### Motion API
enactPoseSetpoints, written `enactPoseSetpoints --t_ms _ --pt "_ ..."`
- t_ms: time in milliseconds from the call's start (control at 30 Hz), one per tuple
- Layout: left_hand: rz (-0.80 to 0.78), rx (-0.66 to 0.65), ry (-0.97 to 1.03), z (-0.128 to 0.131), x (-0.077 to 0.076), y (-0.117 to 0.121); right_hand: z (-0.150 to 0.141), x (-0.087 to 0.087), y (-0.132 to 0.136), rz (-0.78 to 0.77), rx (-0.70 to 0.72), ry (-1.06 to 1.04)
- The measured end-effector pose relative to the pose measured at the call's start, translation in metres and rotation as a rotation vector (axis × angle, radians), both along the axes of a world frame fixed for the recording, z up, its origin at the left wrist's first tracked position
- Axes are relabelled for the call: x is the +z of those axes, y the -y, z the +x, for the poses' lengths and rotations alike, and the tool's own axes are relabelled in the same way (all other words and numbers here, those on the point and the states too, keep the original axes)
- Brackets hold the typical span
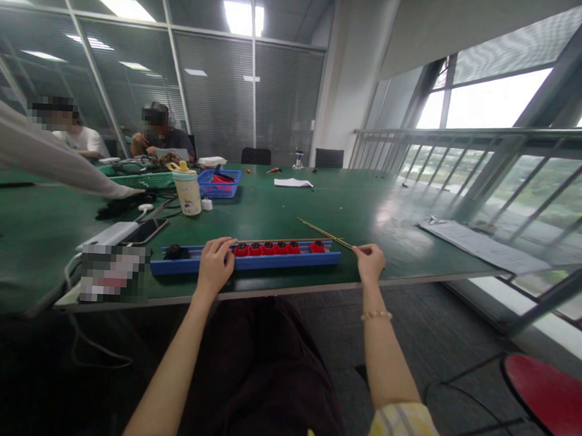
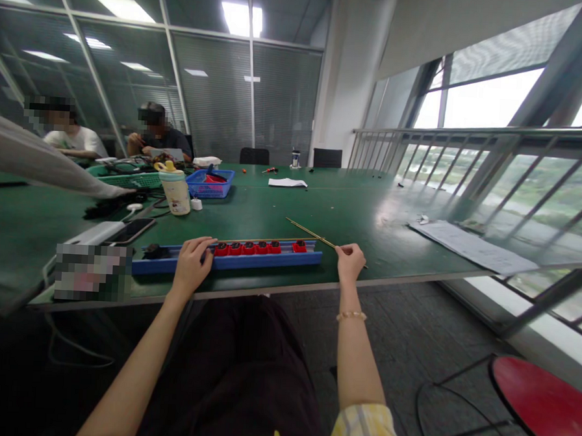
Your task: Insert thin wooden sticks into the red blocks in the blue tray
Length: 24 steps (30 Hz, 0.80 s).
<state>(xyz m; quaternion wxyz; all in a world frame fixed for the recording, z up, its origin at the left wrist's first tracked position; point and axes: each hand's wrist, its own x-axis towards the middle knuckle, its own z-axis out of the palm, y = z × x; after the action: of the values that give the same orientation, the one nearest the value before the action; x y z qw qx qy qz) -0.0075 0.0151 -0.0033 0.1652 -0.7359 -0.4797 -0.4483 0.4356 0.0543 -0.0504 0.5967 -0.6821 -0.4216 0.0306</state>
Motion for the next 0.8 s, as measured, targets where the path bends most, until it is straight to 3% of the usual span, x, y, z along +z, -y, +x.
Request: enactPoseSetpoints --t_ms 333,600,800 --pt "-0.014 0.002 0.008 -0.001 0.0 0.0 0.016 0.019 0.017 -0.509 -0.06 0.404" --pt "-0.007 0.003 0.005 -0.001 -0.002 -0.003 0.015 0.028 0.026 -0.709 -0.053 0.433" --pt "-0.004 0.005 0.006 -0.001 -0.002 -0.002 0.014 0.029 0.028 -0.729 -0.084 0.423"
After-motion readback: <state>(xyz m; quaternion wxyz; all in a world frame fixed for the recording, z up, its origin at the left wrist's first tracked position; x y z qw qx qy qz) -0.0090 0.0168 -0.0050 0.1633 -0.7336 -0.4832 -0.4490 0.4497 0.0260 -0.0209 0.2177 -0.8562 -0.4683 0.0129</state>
